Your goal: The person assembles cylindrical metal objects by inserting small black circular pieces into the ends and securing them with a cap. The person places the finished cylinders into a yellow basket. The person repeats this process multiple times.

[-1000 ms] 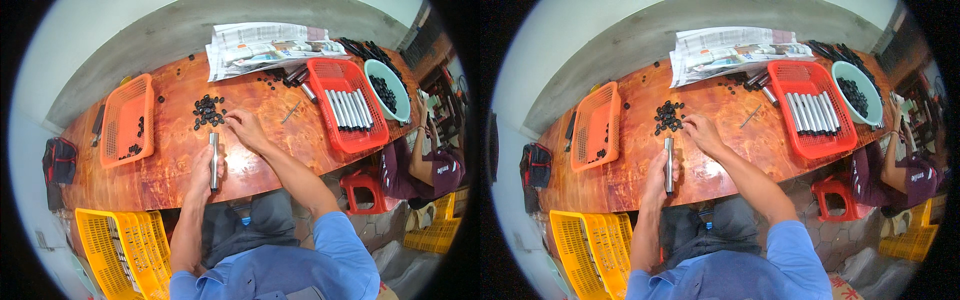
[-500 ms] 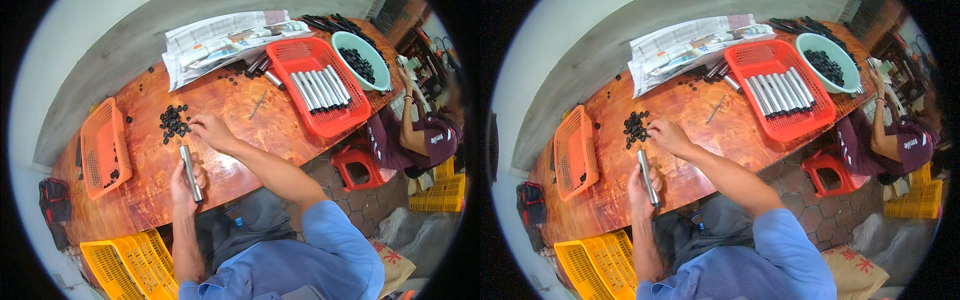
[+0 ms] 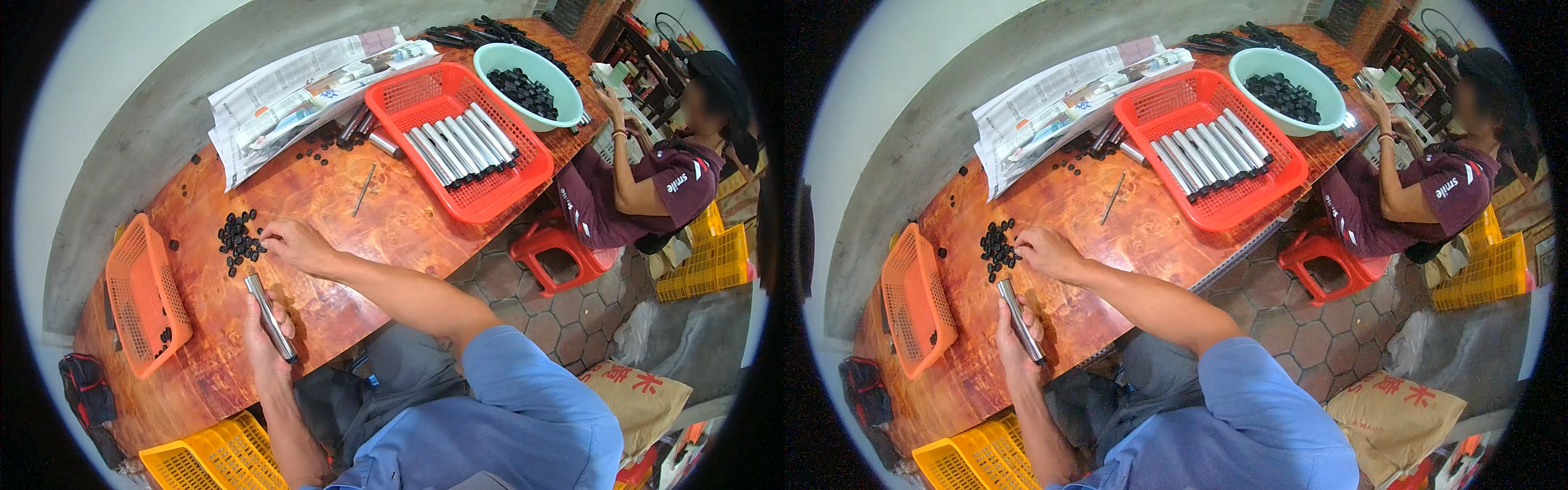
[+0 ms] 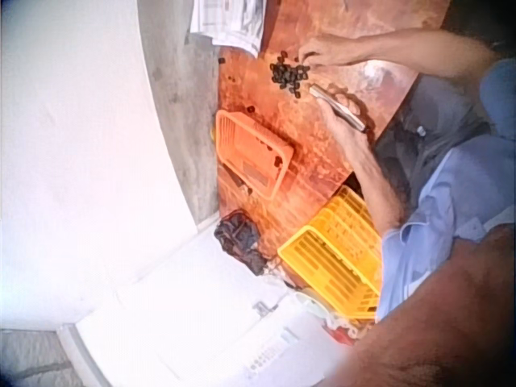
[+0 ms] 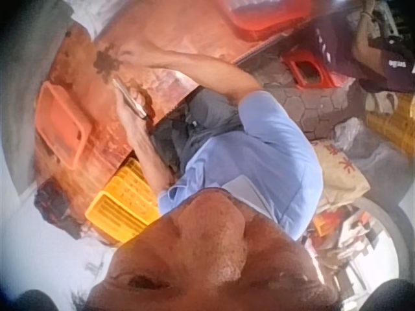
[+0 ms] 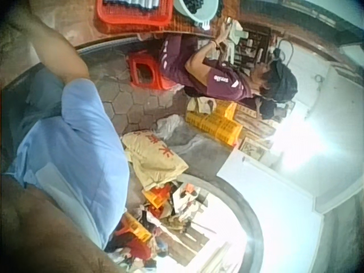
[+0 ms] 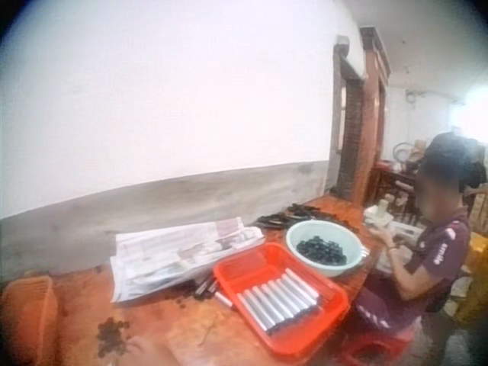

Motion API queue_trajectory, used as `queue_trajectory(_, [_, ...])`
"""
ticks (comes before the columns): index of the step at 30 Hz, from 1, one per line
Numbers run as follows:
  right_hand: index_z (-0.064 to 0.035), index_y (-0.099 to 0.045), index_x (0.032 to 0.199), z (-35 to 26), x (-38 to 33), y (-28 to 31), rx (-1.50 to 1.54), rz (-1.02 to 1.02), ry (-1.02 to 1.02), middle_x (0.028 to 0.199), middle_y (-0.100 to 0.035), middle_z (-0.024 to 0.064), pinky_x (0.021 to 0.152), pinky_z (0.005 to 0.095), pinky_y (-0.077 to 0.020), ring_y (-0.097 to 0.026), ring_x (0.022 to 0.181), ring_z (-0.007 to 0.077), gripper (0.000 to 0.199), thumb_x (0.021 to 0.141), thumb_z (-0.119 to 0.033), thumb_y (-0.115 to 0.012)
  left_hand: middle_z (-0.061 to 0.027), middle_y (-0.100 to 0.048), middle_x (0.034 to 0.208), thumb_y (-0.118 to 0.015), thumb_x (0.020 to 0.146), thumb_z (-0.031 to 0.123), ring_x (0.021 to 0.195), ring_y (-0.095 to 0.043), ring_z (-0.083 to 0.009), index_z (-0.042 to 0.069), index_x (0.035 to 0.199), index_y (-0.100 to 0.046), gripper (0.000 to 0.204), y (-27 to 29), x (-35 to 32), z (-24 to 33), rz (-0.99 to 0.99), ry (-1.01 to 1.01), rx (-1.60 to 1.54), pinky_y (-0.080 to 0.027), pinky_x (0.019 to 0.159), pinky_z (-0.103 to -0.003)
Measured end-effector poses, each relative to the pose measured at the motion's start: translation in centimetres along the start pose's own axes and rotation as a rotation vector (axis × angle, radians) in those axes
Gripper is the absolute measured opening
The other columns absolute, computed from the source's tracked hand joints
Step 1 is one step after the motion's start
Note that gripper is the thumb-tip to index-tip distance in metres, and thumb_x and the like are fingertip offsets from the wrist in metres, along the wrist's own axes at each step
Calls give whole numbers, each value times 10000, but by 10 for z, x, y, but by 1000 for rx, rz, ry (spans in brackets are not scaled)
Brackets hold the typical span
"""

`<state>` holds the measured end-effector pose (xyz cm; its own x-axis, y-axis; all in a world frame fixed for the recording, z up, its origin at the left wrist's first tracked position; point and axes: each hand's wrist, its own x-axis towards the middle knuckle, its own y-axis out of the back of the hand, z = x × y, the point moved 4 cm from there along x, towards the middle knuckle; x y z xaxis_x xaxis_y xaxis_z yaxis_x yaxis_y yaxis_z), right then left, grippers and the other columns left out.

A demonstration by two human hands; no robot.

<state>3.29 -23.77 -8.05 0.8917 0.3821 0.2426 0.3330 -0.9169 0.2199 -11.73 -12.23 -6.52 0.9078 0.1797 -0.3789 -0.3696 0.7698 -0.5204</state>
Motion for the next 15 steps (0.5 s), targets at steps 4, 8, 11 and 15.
queue_trajectory(4, [27,-712,998,-1,0,2,-21,12,24,986,-698,216,866,460,-501,-653,986,377,255,911,-199,-630,-16,-550,740,-485,1083,383,560,-496,-99,44,1161,-563,357,0,5,0,-58,-14,104,-429,489,-223])
queue_trajectory(8, [21,-713,1007,2,1,-2,3,5,0,991,-703,203,860,456,-507,-662,974,372,259,912,-204,-626,-39,-565,831,-480,1087,366,649,-518,-121,28,1233,-544,374,-2,-1,-1,-70,-33,70,-457,574,-239])
queue_trajectory(11, [18,-712,1020,3,-1,-3,33,-2,-25,974,-707,184,829,426,-516,-676,939,335,251,919,-196,-625,-51,-572,900,-480,1088,345,701,-528,-129,18,1286,-529,385,6,-8,0,-94,-4,44,-464,620,-246])
queue_trajectory(15, [18,-710,1034,7,-1,-4,-5,6,-10,933,-712,156,759,374,-526,-694,852,260,230,934,-169,-620,-57,-584,983,-515,1073,325,746,-546,-132,-4,1332,-514,419,7,-9,6,-112,10,38,-482,680,-262])
